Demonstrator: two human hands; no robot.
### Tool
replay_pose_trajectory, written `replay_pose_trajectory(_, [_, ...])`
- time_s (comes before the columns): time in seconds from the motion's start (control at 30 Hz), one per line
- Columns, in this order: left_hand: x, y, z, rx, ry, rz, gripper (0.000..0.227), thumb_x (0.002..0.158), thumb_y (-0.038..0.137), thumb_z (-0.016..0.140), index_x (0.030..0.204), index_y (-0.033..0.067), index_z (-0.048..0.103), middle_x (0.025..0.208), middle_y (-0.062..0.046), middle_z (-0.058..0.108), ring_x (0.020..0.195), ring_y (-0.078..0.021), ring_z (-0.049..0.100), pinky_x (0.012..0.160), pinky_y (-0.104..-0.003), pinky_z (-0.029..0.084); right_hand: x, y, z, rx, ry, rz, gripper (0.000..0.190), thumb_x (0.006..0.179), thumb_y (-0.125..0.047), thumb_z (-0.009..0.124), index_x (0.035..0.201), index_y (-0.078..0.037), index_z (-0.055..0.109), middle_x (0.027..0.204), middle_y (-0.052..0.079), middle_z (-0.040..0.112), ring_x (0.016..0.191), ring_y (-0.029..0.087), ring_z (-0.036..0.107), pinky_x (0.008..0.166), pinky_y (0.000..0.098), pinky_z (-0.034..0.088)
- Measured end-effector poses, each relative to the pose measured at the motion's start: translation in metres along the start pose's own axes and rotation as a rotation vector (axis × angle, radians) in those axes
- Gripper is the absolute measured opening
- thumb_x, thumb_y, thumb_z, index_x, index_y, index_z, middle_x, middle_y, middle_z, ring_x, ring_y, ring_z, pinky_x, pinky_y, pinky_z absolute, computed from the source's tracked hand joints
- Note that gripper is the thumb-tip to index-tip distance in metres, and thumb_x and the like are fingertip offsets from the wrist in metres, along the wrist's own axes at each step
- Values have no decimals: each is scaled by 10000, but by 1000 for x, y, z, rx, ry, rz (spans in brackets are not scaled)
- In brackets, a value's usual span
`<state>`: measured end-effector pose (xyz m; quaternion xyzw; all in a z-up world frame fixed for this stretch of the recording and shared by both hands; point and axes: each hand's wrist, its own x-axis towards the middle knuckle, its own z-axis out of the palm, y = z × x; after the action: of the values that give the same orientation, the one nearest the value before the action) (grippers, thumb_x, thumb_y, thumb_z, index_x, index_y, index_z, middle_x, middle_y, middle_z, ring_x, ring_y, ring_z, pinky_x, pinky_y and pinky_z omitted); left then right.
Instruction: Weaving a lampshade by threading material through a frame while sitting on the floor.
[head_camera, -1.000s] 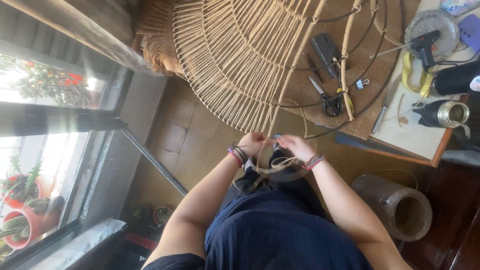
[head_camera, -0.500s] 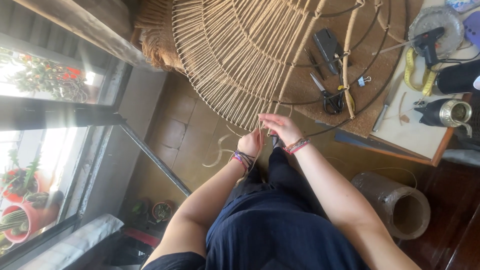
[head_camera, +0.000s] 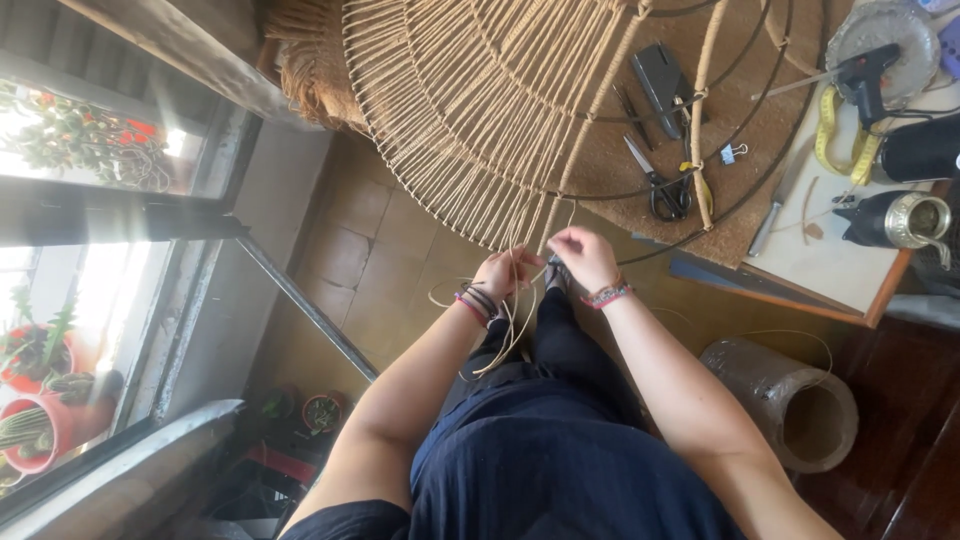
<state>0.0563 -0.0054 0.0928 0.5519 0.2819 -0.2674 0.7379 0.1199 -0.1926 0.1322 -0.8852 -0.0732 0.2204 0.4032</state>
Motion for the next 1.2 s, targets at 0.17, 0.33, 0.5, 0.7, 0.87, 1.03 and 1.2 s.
replay_pose_trajectory(0.17, [-12,29,3,194,55,-65,643,952,743,483,906,208,835,387,-30,445,391,-171,519,458,-265,478,12,-25,1,164,-22,149,266,959,-490,699,986,-236,776,861,-28,776,827,139,736,720,312,569])
replay_pose_trajectory(0.33, [-13,21,7,620,101,26,579,851,803,576,887,266,789,642,-42,672,781,-283,696,779,-382,567,37,-24,10,337,-11,231,431,946,-601,673,881,-187,771,741,-23,748,649,81,695,535,220,540])
replay_pose_trajectory(0.5, [-24,16,8,885,212,195,253,818,495,698,935,271,693,676,45,657,766,-220,736,756,-389,594,33,-41,4,52,26,141,311,879,-492,762,819,-189,797,640,10,719,664,200,715,613,307,545])
replay_pose_trajectory(0.7, [9,5,-11,-63,35,-86,388,984,405,556,973,62,737,490,-54,398,373,-167,431,342,-268,451,-23,-10,2,-224,-303,-474,149,893,-224,716,879,-75,713,895,170,737,877,423,711,721,504,574])
replay_pose_trajectory(0.87, [16,15,-13,369,-51,-98,420,906,468,626,730,95,705,502,-56,519,459,-126,485,326,-241,464,-24,52,-4,-709,-497,28,207,890,-441,677,1021,-320,781,1047,-3,711,1035,282,733,859,428,601])
replay_pose_trajectory(1.03, [-11,13,-4,1222,163,285,404,830,538,658,1024,194,573,837,-97,734,885,-325,749,793,-449,599,-4,-32,-40,1052,-326,55,463,1020,-308,467,1431,-110,542,963,-19,489,877,133,497,765,289,391])
replay_pose_trajectory(1.2, [-66,34,3,1073,307,749,619,978,132,485,1573,234,351,822,-179,697,778,-375,735,693,-512,604,-38,-16,-46,440,-316,-301,122,991,-67,593,983,-70,715,1078,86,775,1073,250,686,944,413,516])
